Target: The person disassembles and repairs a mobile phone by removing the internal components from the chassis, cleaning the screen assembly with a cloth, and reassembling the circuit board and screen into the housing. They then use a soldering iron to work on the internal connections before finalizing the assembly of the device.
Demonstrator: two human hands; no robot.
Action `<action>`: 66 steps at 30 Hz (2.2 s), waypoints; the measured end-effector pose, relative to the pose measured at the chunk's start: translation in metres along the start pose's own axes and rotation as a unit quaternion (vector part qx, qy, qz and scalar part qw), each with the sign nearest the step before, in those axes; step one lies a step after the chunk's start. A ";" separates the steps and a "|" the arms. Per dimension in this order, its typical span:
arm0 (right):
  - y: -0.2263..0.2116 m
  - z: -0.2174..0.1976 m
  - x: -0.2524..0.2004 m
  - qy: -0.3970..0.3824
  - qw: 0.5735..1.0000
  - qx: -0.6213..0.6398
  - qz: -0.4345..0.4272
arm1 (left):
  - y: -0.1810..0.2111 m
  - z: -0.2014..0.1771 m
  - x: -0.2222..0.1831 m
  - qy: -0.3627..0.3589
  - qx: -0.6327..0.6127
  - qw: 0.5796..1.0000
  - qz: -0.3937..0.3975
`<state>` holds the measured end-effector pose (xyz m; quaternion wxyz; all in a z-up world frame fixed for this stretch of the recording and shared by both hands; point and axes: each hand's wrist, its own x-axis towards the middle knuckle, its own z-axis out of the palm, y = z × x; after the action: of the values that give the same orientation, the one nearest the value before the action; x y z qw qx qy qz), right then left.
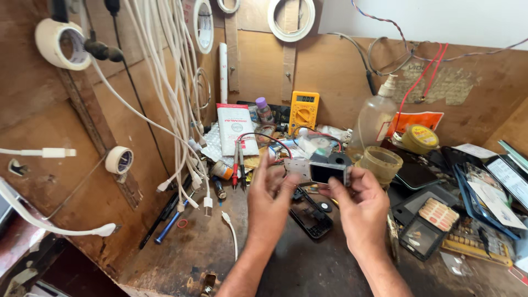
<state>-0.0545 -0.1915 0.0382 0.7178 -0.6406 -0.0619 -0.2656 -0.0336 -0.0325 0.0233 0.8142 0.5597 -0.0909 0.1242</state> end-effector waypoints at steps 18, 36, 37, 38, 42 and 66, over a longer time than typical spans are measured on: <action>-0.015 0.014 -0.015 -0.111 0.933 -0.303 -0.157 | -0.007 -0.016 0.012 0.004 -0.262 0.953 -0.153; -0.004 0.031 -0.007 -0.094 0.899 -0.361 -0.229 | -0.018 -0.009 0.007 -0.007 -0.161 0.978 -0.133; -0.002 0.030 -0.005 -0.093 0.901 -0.363 -0.220 | -0.017 -0.009 0.007 -0.008 -0.163 0.977 -0.135; -0.001 0.030 -0.005 -0.093 0.902 -0.365 -0.211 | -0.016 -0.008 0.007 -0.009 -0.165 0.977 -0.136; 0.000 0.027 -0.005 -0.095 0.905 -0.357 -0.213 | -0.015 -0.008 0.008 -0.011 -0.175 0.975 -0.136; -0.006 0.028 -0.006 -0.121 0.910 -0.344 -0.195 | -0.018 -0.005 0.005 -0.003 -0.077 0.993 -0.089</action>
<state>-0.0554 -0.1632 0.0455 0.3739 -0.8502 -0.1774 -0.3255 -0.0232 -0.0335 0.0075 0.8623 0.5019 -0.0518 0.0422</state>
